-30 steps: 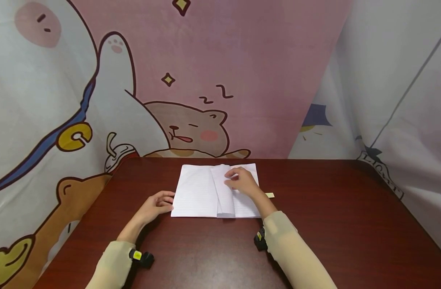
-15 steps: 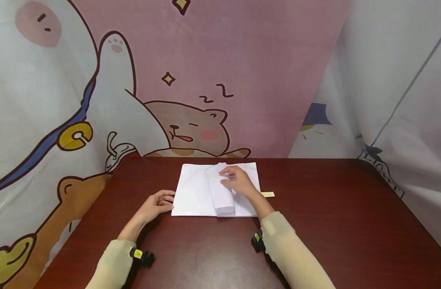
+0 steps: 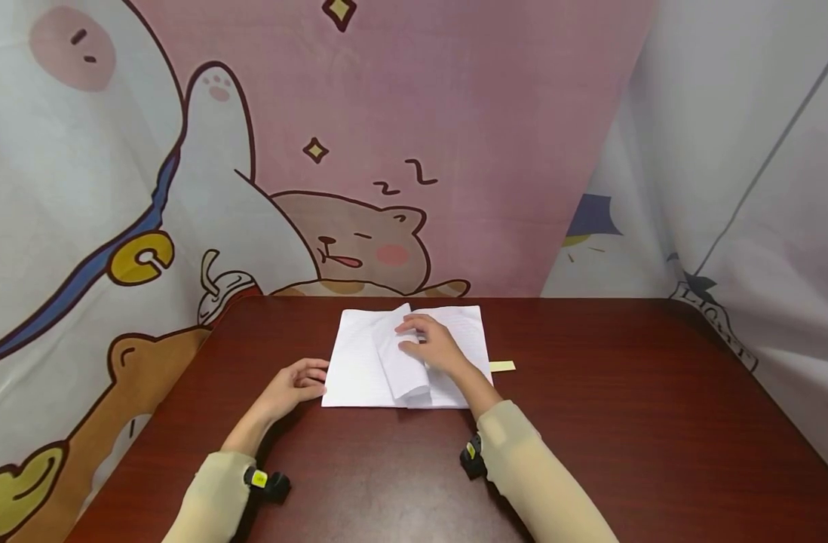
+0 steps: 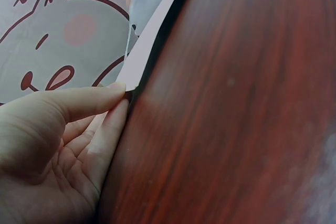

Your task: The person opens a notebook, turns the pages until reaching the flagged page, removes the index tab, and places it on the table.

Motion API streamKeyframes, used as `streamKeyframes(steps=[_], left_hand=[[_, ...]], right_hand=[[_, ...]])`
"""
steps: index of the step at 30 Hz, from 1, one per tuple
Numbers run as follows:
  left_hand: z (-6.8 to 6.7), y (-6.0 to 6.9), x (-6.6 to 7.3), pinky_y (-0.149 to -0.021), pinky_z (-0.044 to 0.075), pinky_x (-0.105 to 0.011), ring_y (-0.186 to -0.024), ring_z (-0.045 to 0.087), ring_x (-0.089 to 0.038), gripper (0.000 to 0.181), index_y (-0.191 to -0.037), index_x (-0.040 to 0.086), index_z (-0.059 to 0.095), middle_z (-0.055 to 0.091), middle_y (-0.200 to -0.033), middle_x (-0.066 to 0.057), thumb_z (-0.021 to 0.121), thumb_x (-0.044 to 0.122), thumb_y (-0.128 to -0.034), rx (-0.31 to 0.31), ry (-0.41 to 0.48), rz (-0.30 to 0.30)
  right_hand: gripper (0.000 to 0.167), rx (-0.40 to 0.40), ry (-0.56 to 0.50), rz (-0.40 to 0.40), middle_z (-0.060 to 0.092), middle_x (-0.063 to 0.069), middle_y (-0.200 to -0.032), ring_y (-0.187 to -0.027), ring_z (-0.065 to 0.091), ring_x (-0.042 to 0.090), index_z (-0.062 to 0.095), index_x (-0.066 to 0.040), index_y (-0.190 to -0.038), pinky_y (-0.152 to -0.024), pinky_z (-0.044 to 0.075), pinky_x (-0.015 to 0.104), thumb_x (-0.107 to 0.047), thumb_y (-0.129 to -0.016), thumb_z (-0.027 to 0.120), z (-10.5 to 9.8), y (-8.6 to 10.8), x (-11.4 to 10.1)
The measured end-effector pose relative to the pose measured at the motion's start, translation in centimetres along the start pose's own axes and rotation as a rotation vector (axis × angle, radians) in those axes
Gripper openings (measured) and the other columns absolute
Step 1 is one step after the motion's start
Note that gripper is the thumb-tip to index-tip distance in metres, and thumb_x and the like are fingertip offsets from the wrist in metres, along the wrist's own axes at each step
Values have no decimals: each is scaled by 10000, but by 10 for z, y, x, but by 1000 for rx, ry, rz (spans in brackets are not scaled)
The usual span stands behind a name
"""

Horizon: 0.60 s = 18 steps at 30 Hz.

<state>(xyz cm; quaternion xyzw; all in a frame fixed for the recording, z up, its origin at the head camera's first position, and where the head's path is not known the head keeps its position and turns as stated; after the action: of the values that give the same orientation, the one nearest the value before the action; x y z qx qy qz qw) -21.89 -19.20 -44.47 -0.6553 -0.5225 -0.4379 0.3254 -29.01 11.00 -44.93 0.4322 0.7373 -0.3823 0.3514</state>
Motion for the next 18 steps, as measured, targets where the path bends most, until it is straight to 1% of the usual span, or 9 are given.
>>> streamKeyframes(steps=[3,5,9,12,15,18], left_hand=[[1,-7,-15,-817,502,-282,-969,657,-227,437,-1310,-12,582,667,-1147,-218,703,27,-892,7,-7,-2],[1,-11,-25,-815,502,-280,-967,655,-205,447,-1316,7,585,669,-1154,-206,714,45,-889,9,-8,0],[1,-11,-25,-813,502,-280,-988,659,-238,457,-1325,-7,574,661,-1167,-226,711,48,-893,7,1,7],[0,-11,-25,-821,502,-283,-995,658,-248,457,-1326,-7,573,658,-1170,-230,709,47,-893,4,10,7],[0,-11,-26,-823,501,-274,-987,657,-227,456,-1325,-6,574,657,-1170,-227,708,47,-892,1,13,7],[0,-12,-27,-821,502,-265,-971,653,-196,449,-1317,2,584,661,-1164,-217,711,50,-890,5,14,3]], right_hand=[[280,-21,11,-18,534,184,-1449,-1385,466,357,716,-35,-1154,-1099,417,514,-95,-881,723,5,-1,-4],[293,-35,-3,-24,500,182,-1485,-1395,454,365,707,-37,-1173,-1099,414,526,-101,-887,722,8,-1,-7],[353,-64,-21,-26,404,196,-1554,-1366,474,405,659,-29,-1250,-1079,429,542,-124,-912,698,15,-2,-11],[400,-82,-9,-16,371,219,-1567,-1319,511,431,617,-21,-1308,-1066,442,534,-143,-932,676,19,-3,-12],[432,-109,12,15,358,238,-1569,-1311,520,427,586,-10,-1347,-1078,438,512,-163,-949,656,23,-4,-13],[445,-164,29,67,325,223,-1593,-1345,495,401,566,-12,-1376,-1110,411,490,-202,-977,624,26,-5,-15]])
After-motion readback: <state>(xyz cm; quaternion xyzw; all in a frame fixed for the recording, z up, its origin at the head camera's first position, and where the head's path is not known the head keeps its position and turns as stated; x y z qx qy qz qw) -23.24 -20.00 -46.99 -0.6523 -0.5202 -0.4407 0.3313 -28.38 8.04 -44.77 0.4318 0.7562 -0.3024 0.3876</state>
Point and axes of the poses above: each hand's wrist, its own y-axis away from the middle knuckle, its own z-axis out of the palm, x = y × z, the point moved 1 cm from there along -y, towards the middle knuckle
